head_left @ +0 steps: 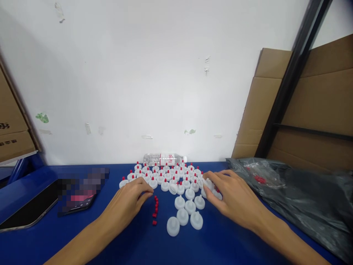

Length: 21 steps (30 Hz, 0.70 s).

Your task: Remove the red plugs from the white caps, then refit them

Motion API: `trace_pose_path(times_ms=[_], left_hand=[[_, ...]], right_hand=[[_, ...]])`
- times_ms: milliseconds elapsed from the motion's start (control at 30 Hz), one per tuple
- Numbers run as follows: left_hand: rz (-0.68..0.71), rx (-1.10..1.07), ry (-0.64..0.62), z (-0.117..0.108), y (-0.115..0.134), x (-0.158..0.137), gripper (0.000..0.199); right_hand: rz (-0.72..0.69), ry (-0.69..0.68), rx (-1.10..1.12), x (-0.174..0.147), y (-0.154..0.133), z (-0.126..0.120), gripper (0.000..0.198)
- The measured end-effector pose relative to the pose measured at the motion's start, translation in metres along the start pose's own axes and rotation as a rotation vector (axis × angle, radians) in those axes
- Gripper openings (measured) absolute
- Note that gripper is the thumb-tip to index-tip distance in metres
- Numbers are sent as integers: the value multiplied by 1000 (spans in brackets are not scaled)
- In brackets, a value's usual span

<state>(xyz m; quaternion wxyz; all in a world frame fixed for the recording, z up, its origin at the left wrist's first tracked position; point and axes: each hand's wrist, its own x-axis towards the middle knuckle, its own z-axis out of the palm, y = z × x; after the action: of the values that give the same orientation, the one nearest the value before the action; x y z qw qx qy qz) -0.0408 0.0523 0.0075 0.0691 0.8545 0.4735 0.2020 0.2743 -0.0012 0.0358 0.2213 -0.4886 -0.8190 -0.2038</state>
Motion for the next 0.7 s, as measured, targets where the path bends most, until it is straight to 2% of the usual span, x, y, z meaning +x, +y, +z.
trace_pose_path(times_ms=[167,300,400,700], left_hand=[[-21,55,-14,-1,2,-3,23],[-64,72,-38,0,5,-3,24],[-70,71,-48,1,5,-3,25],[-40,62,-49,4,8,-4,23]], right_hand=[[47,-46,-3,-3,2,-1,14],[89,-158,15,-5,2,-1,15],[81,-223,-15,-5,2,1,16],[7,-305,-20,-8,0,5,22]])
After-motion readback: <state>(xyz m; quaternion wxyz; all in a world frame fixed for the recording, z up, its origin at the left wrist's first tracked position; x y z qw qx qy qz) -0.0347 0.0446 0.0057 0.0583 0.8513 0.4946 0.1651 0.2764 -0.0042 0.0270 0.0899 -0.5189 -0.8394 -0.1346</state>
